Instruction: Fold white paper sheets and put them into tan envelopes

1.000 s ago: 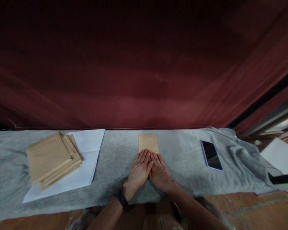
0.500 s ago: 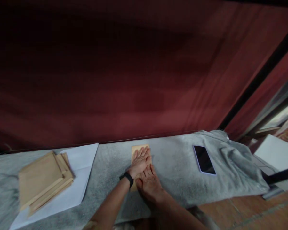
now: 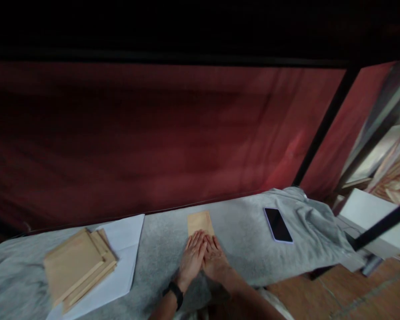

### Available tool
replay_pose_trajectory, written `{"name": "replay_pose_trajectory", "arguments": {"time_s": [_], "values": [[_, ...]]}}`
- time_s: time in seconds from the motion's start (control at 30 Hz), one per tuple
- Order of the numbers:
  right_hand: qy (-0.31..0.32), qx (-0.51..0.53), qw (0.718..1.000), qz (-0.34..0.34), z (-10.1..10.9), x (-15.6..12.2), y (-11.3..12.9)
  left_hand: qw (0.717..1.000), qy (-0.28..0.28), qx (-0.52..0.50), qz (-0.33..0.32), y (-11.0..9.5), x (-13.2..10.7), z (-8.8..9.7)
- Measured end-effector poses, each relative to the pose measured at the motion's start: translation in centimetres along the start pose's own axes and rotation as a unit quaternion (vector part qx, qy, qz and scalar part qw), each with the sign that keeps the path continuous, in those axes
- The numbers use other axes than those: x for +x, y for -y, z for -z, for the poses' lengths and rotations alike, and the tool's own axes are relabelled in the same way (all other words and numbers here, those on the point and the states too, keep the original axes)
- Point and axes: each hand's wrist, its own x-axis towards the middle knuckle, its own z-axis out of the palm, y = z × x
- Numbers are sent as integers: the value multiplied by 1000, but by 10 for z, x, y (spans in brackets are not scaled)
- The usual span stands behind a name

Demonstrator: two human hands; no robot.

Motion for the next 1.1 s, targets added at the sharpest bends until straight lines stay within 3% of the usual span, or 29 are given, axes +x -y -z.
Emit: {"name": "replay_pose_trajectory", "arguments": {"time_s": [0.13,0.27,0.47,0.73,0.9,1.1], "values": [[6,-11,1000,10,2,-3,-3,993,-80,65,-54,2,-58,-8],[-30,-25,999,11,-1,-5,-3,984,-132,93,-79,1,-87,-11],[-55,-26,998,9,-2,-6,-1,985,-129,85,-79,-5,-96,-6],[-66,25,997,-32,13,-7,6,990,-97,73,-73,-4,-102,6],[-53,53,996,-38,18,-9,3,989,-107,73,-74,-3,-104,5],[-36,37,998,-31,25,-9,5,991,-80,76,-73,-7,-110,7]]}}
